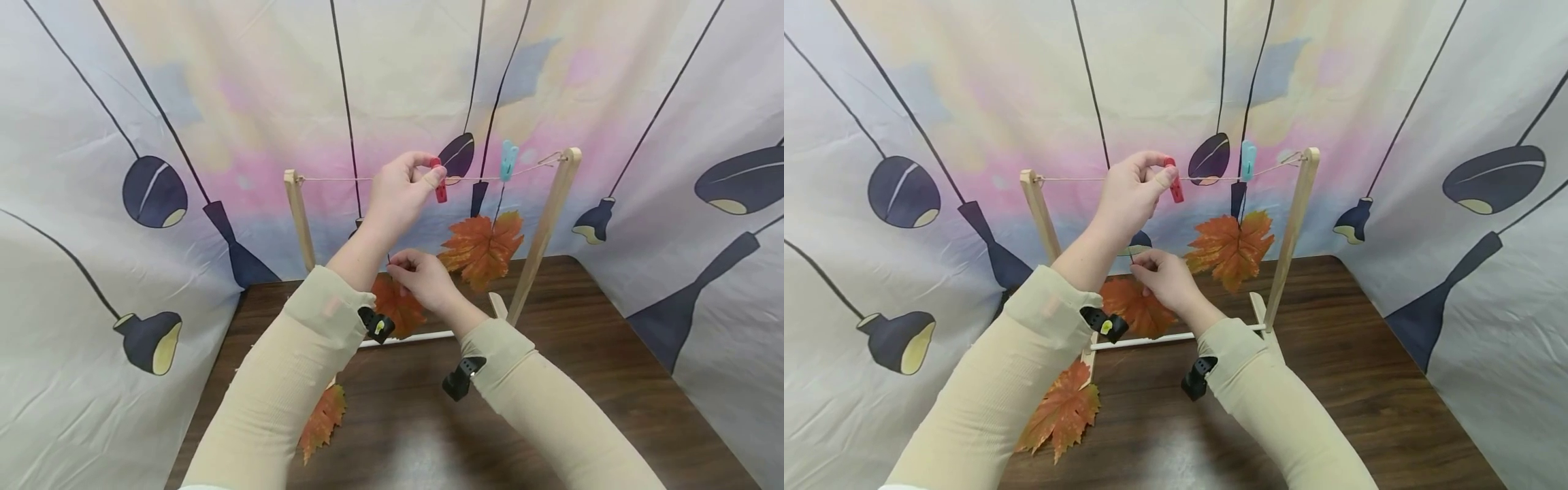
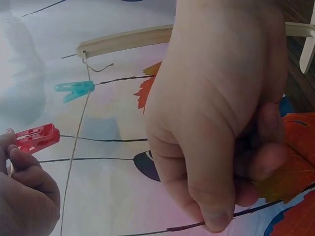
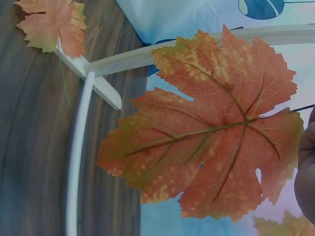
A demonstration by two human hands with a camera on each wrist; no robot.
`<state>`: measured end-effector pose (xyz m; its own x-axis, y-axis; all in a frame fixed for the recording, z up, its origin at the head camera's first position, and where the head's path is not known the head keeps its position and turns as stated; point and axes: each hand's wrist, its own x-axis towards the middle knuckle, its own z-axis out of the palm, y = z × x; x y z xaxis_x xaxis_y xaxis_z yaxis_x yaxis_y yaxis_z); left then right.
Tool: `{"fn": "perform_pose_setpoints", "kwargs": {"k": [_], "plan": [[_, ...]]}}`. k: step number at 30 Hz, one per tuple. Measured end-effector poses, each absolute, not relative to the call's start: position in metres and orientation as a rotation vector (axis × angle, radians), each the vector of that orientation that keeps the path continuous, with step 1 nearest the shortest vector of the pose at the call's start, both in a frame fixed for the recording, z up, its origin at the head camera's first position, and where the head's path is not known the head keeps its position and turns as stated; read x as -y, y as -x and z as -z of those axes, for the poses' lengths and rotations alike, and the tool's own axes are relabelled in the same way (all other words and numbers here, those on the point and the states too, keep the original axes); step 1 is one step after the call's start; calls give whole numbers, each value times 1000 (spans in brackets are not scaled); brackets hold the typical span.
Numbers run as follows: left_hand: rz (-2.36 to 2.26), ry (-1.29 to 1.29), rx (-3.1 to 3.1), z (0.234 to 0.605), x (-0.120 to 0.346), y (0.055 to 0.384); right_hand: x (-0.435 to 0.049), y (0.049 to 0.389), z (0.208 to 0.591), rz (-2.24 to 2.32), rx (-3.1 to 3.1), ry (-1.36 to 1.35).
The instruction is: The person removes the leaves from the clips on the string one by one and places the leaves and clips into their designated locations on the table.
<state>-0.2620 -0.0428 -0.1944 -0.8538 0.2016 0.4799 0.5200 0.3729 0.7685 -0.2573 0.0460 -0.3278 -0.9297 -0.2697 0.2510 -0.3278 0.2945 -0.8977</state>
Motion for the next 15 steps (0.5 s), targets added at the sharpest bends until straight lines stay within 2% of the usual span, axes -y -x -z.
{"fn": "perform_pose_setpoints", "kwargs": {"k": [15], "plan": [[1495,600,2376,223,55,264,-53,250,356,-1817,2535,-453]]}}
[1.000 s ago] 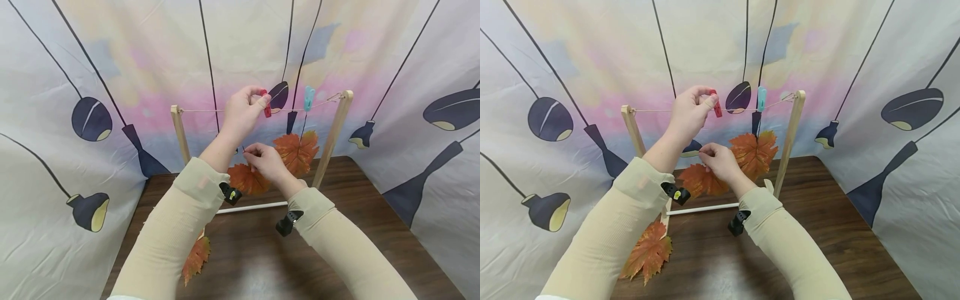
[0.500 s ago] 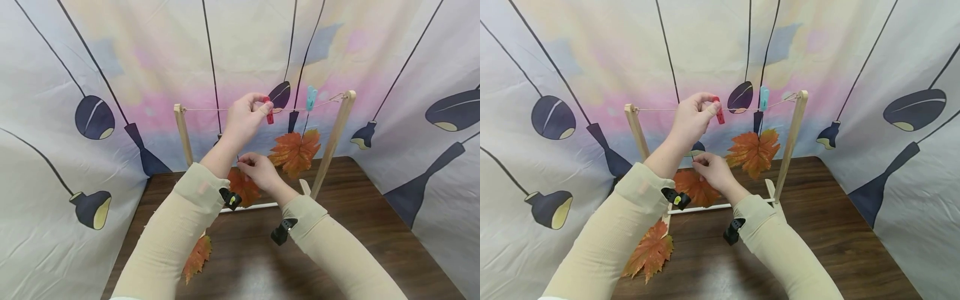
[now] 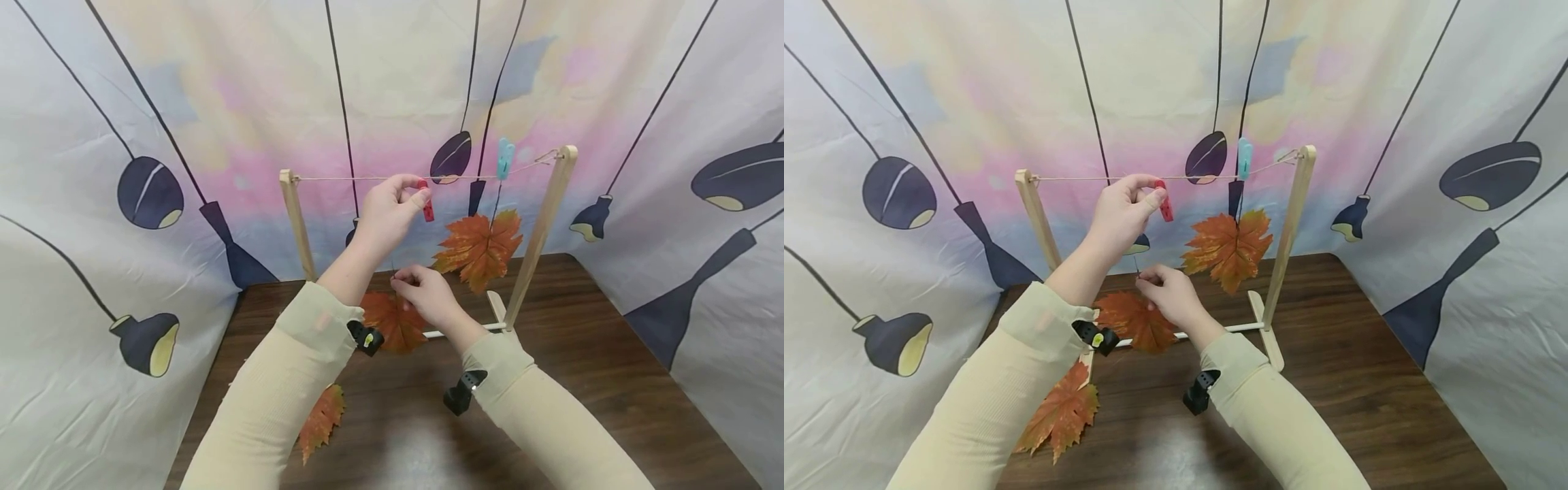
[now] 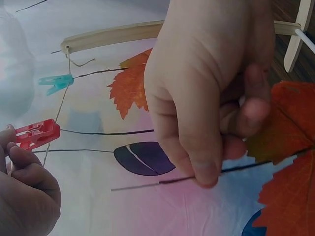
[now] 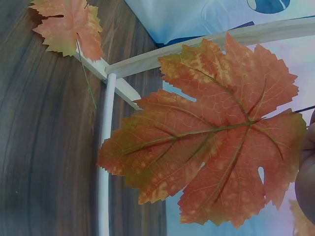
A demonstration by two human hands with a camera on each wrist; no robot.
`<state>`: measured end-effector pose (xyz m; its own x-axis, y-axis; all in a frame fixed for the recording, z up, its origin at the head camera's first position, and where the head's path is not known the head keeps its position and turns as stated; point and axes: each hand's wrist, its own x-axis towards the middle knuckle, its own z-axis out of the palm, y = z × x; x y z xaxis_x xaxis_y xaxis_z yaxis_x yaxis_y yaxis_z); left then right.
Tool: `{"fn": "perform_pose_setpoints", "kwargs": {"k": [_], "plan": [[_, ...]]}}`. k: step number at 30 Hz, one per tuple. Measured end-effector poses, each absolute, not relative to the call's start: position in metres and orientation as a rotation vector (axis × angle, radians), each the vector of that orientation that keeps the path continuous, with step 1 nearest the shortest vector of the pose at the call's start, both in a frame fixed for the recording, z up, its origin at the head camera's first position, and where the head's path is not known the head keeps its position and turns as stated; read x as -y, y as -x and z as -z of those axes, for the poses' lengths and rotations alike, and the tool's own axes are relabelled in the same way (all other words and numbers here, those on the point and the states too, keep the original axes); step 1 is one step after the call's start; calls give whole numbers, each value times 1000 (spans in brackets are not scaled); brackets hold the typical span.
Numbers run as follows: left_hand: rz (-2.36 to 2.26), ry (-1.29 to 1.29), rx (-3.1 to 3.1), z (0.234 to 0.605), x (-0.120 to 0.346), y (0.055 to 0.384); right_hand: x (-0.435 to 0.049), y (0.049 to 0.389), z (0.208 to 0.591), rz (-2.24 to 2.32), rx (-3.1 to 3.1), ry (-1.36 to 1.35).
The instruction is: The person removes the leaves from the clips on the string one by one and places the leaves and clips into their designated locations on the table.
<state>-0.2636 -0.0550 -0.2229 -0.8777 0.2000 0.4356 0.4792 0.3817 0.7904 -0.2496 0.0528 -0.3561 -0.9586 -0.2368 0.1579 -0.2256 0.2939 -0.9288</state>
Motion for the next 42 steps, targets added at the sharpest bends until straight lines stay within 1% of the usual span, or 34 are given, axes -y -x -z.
{"fn": "perform_pose_setpoints", "kwargs": {"k": [9,17,27,42], "plan": [[1510,565,2402,234,62,262,-61,248,365,1872,-2502,399],[1503,629,2403,242,61,261,-63,245,370,1891,-2493,389],[1522,631,2449,250,64,261,-69,244,376,1921,-2479,353],[1440,653,2538,266,70,265,-77,244,372,1922,-2515,338]]}}
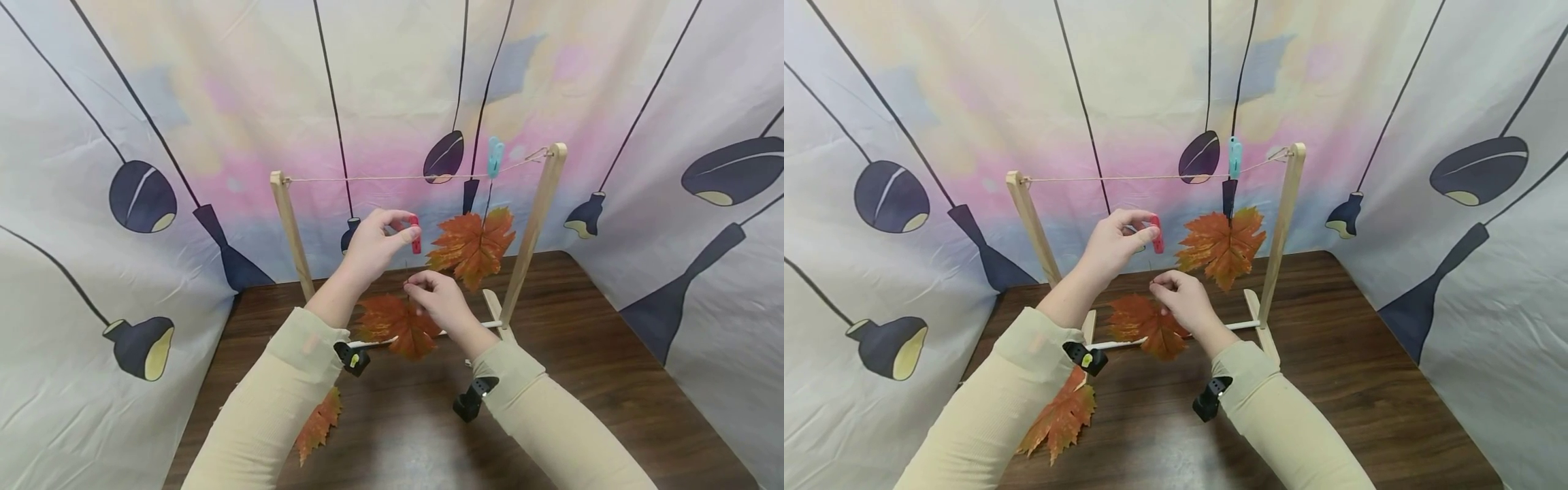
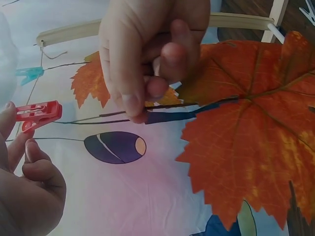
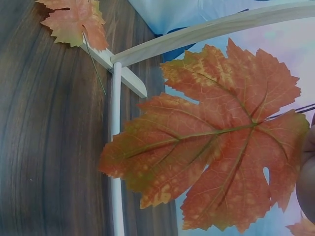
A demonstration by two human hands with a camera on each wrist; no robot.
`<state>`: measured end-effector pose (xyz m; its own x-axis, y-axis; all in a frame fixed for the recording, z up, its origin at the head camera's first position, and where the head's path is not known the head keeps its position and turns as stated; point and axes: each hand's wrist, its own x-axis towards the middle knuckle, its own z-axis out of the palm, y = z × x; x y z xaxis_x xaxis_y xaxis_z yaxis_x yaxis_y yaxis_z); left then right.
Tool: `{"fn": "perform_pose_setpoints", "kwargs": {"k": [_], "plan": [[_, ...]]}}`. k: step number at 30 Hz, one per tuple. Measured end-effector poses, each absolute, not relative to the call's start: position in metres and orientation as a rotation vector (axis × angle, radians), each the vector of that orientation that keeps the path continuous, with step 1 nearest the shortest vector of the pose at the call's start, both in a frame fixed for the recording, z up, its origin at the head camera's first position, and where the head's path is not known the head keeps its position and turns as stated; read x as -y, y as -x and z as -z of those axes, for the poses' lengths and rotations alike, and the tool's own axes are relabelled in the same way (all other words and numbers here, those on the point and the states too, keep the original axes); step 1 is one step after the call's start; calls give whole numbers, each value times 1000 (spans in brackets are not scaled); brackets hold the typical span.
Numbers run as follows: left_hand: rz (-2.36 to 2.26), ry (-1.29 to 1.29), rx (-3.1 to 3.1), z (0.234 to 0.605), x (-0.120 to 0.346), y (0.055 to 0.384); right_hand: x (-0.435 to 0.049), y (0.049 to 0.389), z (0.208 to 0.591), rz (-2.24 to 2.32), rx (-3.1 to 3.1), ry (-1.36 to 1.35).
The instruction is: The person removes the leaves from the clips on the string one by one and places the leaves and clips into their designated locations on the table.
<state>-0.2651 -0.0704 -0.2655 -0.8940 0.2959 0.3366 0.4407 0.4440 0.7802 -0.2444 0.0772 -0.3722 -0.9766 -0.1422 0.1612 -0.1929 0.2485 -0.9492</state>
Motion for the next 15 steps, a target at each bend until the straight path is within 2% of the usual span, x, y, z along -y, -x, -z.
{"fn": "perform_pose_setpoints", "kwargs": {"k": [15], "plan": [[1503,602,2568,281,76,266,-80,244,368,-1881,2445,-323]]}}
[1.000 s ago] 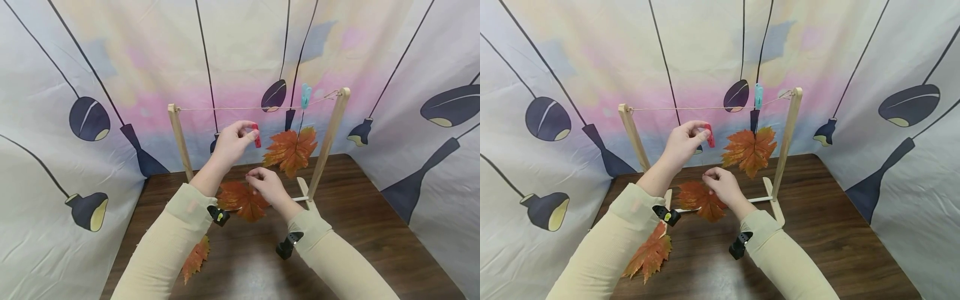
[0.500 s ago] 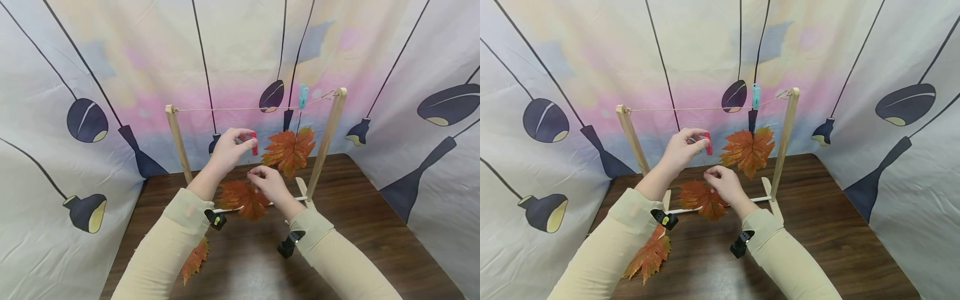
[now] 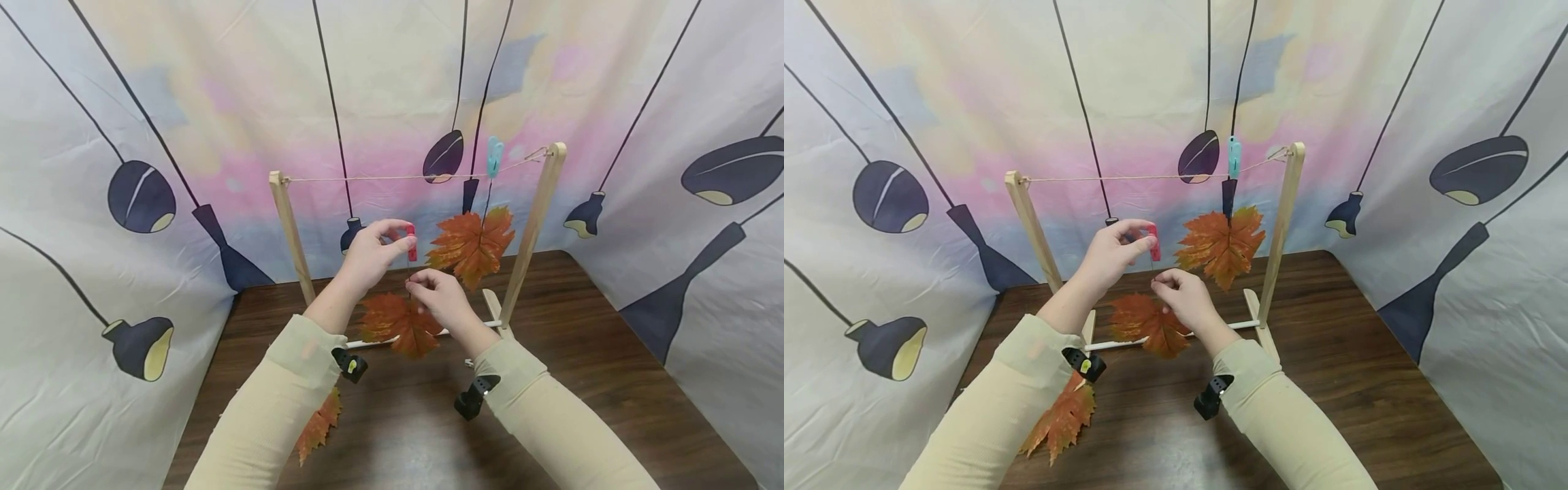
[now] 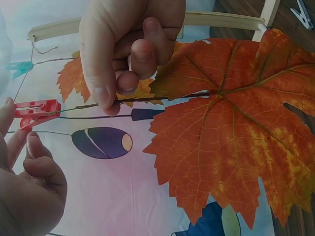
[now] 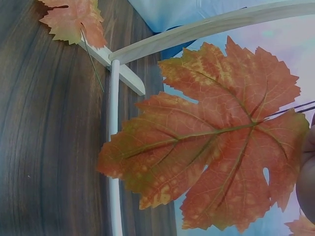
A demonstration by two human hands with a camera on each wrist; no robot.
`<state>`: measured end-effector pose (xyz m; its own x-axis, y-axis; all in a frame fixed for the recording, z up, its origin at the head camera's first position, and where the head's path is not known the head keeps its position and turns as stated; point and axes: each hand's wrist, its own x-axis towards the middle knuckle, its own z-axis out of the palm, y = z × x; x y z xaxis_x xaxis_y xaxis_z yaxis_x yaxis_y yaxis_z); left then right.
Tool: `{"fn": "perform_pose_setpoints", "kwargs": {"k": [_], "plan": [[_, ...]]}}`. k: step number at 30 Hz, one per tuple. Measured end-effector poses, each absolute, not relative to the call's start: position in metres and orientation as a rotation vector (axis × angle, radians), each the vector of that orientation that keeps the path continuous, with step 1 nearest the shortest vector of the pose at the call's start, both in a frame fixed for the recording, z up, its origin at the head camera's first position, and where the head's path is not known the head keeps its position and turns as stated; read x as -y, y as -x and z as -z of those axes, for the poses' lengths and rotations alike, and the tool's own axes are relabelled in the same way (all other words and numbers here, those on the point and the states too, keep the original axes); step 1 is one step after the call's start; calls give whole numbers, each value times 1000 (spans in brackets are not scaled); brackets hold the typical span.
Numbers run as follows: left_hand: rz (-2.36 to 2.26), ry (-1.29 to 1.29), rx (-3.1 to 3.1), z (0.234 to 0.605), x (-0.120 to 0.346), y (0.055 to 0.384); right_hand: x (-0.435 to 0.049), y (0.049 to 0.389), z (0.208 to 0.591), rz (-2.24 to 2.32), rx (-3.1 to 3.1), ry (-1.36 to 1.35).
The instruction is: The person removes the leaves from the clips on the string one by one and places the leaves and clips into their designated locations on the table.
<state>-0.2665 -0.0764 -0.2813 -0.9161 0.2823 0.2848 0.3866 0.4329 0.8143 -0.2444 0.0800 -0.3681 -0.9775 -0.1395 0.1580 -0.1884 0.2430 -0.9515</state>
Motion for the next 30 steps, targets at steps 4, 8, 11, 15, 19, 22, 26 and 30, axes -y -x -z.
{"fn": "perform_pose_setpoints", "kwargs": {"k": [4,8,11,15,19,22,26,30], "plan": [[1523,589,2561,282,78,266,-80,244,369,-1874,2435,-334],[1546,578,2568,284,79,265,-80,244,369,-1881,2437,-329],[1583,577,2567,288,80,265,-80,244,370,-1888,2443,-323],[1657,585,2556,295,83,265,-80,244,371,-1891,2448,-322],[1683,591,2565,303,86,266,-80,243,371,-1892,2450,-314],[1681,604,2573,307,86,266,-80,242,371,-1898,2448,-302],[1701,621,2571,311,87,266,-79,242,370,-1910,2440,-294],[1713,610,2578,313,88,265,-78,242,369,-1914,2433,-296]]}}
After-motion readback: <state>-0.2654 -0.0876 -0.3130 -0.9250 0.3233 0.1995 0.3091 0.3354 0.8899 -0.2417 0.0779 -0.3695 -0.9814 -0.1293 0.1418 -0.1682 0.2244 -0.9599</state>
